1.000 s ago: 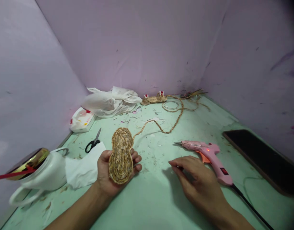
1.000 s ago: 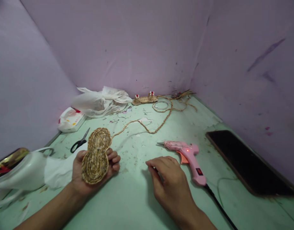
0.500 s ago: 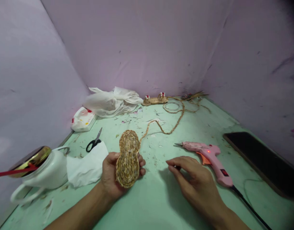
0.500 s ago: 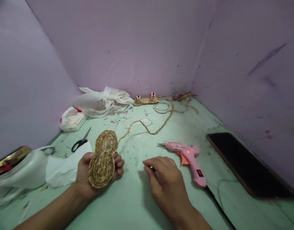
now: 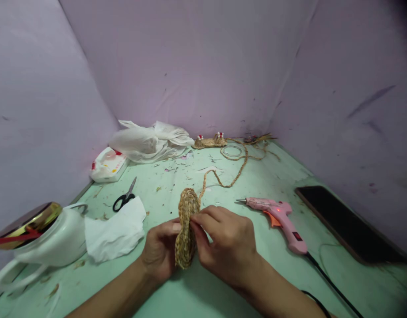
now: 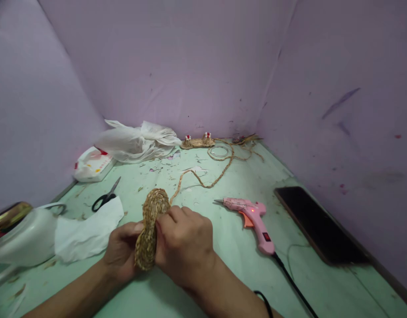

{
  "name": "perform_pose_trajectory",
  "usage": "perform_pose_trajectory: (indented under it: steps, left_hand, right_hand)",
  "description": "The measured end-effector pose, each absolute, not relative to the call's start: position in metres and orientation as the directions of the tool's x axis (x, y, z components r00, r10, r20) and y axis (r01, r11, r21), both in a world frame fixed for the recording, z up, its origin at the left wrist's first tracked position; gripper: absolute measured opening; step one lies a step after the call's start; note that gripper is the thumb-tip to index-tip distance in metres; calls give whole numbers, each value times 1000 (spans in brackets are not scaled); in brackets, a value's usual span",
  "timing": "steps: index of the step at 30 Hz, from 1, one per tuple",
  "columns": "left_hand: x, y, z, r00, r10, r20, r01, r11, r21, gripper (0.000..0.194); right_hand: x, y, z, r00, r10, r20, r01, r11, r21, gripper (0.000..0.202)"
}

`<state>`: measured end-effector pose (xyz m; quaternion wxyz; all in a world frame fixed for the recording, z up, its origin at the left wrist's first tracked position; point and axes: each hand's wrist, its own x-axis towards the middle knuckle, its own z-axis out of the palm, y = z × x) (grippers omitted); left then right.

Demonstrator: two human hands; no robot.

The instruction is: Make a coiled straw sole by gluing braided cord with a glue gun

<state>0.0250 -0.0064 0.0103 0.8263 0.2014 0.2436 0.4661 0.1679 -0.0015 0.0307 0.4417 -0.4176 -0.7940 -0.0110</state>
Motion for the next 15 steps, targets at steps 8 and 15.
perform_pose_trajectory:
  steps: [8, 15]
  left_hand:
    - [25, -5, 14, 344, 891, -296, -587, 450, 673, 20]
    - [23, -3, 11, 415, 863, -287, -584, 494, 644, 23]
  right_hand:
    - [171, 4, 35, -364, 672, 645, 657, 676, -334, 15]
    - [174, 9, 27, -355, 709, 610, 541, 688, -485, 8]
